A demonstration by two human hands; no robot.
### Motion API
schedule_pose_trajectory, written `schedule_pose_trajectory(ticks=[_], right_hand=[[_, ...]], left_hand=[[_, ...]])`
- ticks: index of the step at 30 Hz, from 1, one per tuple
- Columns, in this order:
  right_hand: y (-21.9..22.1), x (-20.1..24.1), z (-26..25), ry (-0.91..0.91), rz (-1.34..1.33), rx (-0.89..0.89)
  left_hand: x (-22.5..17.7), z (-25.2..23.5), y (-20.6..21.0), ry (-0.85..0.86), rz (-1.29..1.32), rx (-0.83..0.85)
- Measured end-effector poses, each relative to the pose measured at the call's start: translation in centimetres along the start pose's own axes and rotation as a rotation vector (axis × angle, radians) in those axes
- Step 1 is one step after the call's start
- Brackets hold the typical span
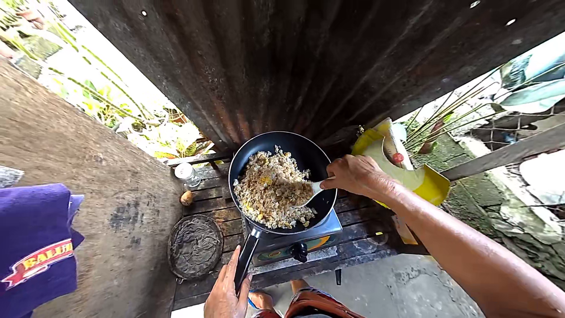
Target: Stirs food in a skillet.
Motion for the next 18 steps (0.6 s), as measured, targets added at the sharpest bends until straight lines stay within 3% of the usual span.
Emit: schedule_pose_trajectory(ticks=[10, 15, 18], right_hand=[[-3.8, 5.3, -0.4, -0.118, 0.217, -0.274], [-0.1, 9.0, -0.6, -0.131, 0.159, -0.110], [2.4, 8.4, -0.1, -0.192, 0.197, -0.227]], left_hand=[[0.0, 0.0, 0.1, -0.011, 0.010, 0.002], [0.1, 0.0, 0.2, -0.017, 0.004, -0.006], [0.2, 0.0, 0.2, -0.023, 0.016, 0.001]])
Point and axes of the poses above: each hand's wrist, its own z-axis away from the middle knuckle, its own y-axis out of the palm, x = y × z, the point moved 4 cm from there along -z, towards the middle knuckle, and after that the axes turned 10 degrees about -y, right-handed, at the moved point
